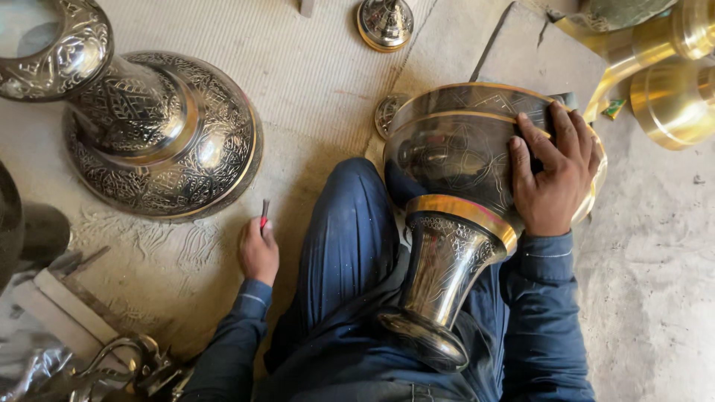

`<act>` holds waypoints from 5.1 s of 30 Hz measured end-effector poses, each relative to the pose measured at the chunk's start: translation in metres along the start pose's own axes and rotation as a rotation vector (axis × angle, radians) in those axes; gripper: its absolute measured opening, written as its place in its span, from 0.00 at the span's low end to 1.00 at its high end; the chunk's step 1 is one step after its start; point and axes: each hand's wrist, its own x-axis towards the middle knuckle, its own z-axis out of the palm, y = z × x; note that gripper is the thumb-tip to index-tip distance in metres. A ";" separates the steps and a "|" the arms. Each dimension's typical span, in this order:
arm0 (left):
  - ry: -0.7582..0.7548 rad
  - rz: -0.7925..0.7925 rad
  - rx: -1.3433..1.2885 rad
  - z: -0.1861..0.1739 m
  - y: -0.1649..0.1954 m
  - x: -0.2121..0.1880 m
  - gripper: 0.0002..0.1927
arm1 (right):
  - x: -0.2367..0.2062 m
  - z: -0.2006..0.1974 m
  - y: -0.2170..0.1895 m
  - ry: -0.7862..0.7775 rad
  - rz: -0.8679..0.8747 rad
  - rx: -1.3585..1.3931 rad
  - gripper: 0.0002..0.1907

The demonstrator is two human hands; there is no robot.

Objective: The person sits on the floor and uses a chisel and wooden mallet to engrave a decorative pattern onto the neck of a large silver-colored metal vessel. They repeatedly tap the chisel to create fine lines and adjust the vessel's position as needed.

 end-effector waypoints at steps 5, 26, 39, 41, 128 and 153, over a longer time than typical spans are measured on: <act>-0.049 0.020 0.279 -0.021 -0.041 -0.023 0.08 | 0.006 0.004 0.010 0.011 0.068 0.046 0.14; -0.161 0.072 0.517 -0.026 -0.070 -0.034 0.12 | 0.014 -0.007 0.033 -0.044 0.272 0.092 0.22; -0.208 0.049 0.584 -0.031 -0.064 -0.034 0.13 | 0.006 -0.020 0.019 -0.037 0.319 0.113 0.22; -0.191 0.059 0.595 -0.032 -0.063 -0.033 0.14 | 0.008 -0.020 0.014 -0.043 0.324 0.093 0.22; 0.188 0.219 -0.838 0.012 0.172 0.036 0.16 | -0.094 -0.011 0.063 0.149 0.058 0.091 0.12; -0.104 0.180 -0.958 0.071 0.263 0.089 0.16 | -0.148 0.041 0.170 0.365 0.613 1.008 0.21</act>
